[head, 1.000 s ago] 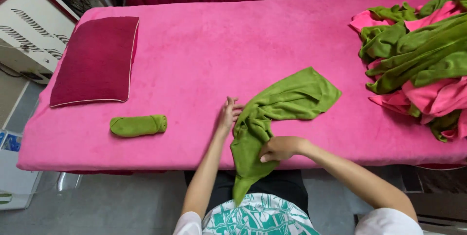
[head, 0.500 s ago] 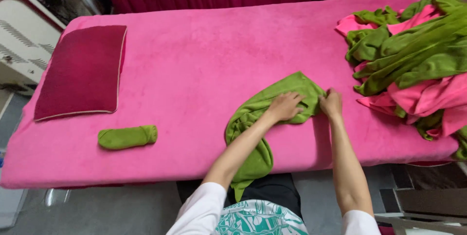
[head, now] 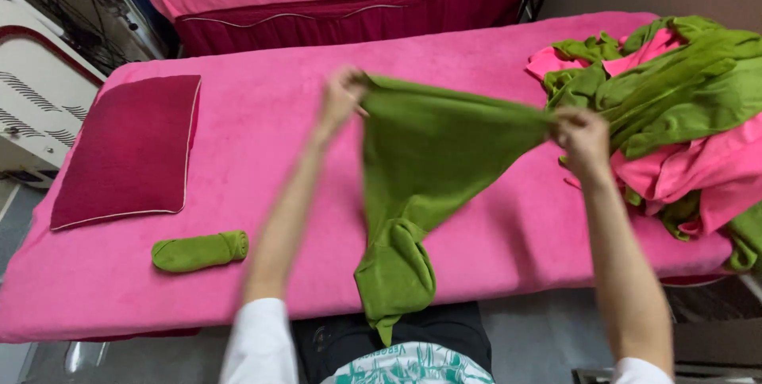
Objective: Folding and rolling a green towel into a decorative shape on a massage table.
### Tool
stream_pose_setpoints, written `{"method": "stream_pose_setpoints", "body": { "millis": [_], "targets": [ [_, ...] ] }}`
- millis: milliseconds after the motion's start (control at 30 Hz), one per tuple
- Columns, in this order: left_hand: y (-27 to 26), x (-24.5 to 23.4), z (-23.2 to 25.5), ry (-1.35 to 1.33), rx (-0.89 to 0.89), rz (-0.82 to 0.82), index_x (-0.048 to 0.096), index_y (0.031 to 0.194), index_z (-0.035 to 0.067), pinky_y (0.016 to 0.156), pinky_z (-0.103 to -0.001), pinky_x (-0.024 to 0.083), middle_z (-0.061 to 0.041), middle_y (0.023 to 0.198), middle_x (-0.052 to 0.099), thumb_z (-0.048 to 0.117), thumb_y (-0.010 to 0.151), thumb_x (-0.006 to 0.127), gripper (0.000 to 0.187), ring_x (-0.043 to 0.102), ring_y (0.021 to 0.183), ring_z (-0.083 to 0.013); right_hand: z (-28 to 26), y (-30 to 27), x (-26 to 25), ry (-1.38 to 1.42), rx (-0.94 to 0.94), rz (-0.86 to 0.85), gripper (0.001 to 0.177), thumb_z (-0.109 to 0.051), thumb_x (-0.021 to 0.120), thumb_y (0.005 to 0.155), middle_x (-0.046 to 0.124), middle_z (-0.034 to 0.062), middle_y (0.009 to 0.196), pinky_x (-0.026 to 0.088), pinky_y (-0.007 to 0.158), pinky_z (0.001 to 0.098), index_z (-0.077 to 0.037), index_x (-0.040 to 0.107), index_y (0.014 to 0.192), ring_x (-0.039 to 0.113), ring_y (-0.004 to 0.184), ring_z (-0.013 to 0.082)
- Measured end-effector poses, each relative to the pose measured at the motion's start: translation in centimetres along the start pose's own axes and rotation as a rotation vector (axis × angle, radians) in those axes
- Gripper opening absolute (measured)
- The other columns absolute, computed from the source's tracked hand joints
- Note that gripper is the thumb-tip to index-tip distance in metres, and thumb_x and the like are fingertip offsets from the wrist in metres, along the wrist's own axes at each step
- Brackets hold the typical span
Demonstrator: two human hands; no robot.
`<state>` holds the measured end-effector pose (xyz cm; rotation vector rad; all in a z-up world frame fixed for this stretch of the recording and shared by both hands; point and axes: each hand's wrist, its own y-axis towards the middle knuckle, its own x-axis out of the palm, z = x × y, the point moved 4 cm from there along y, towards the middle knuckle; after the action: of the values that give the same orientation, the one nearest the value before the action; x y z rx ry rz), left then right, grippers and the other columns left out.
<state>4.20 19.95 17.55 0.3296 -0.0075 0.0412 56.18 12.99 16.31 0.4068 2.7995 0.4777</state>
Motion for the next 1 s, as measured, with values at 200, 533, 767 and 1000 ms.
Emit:
{"method": "stream_pose_setpoints", "body": {
  "millis": [200, 533, 767, 1000],
  "targets": [
    [-6.0, -7.2, 37.1, 0.782, 0.593, 0.228, 0.057, 0.090, 0.012, 0.049, -0.038, 0.026, 0.002, 0.072, 0.053, 0.004, 0.114, 0.070, 0.028, 0.037, 0.060, -0.0099, -25.4, 5.1, -4.7, 0.063, -0.628, 0.107, 0.024, 0.008, 0.054, 0.120, 0.078, 0.0148, 0.110, 0.067, 0.083, 0.0361, 0.004, 0.078, 0.116, 0.076, 0.093, 0.0223],
    [-7.8, -12.4, 21.2, 0.753, 0.203, 0.085, 0.064, 0.097, 0.013, 0.078, -0.034, 0.049, -0.002, 0.094, 0.064, 0.004, 0.105, 0.063, 0.011, 0.061, 0.084, -0.0165, -17.0, 0.5, 10.7, -0.139, -0.253, -0.181, 0.017, -0.003, 0.067, 0.102, 0.076, 0.0022, 0.116, 0.050, 0.068, 0.0214, -0.014, 0.076, 0.111, 0.066, 0.089, 0.0069],
    [-3.4, -18.3, -8.9, 0.442, -0.426, 0.097, 0.072, 0.099, 0.014, 0.063, -0.032, 0.054, -0.002, 0.083, 0.072, 0.024, 0.106, 0.054, 0.022, 0.066, 0.071, -0.0140, 7.1, 4.2, 24.8, -0.072, 0.263, -0.310, 0.026, -0.011, 0.066, 0.093, 0.042, -0.0012, 0.071, 0.042, 0.059, 0.0391, -0.016, 0.046, 0.076, 0.043, 0.069, 0.0133],
    [0.3, -15.7, 33.6, 0.623, 0.428, 0.173, 0.063, 0.113, 0.013, 0.069, -0.036, 0.053, -0.004, 0.096, 0.067, 0.018, 0.108, 0.054, 0.012, 0.065, 0.081, -0.0185, -26.5, 12.5, 11.3, 0.037, -0.747, 0.056, 0.025, -0.006, 0.043, 0.119, 0.052, 0.0047, 0.086, 0.039, 0.067, 0.0376, -0.011, 0.052, 0.096, 0.046, 0.072, 0.0170]
  ]
}}
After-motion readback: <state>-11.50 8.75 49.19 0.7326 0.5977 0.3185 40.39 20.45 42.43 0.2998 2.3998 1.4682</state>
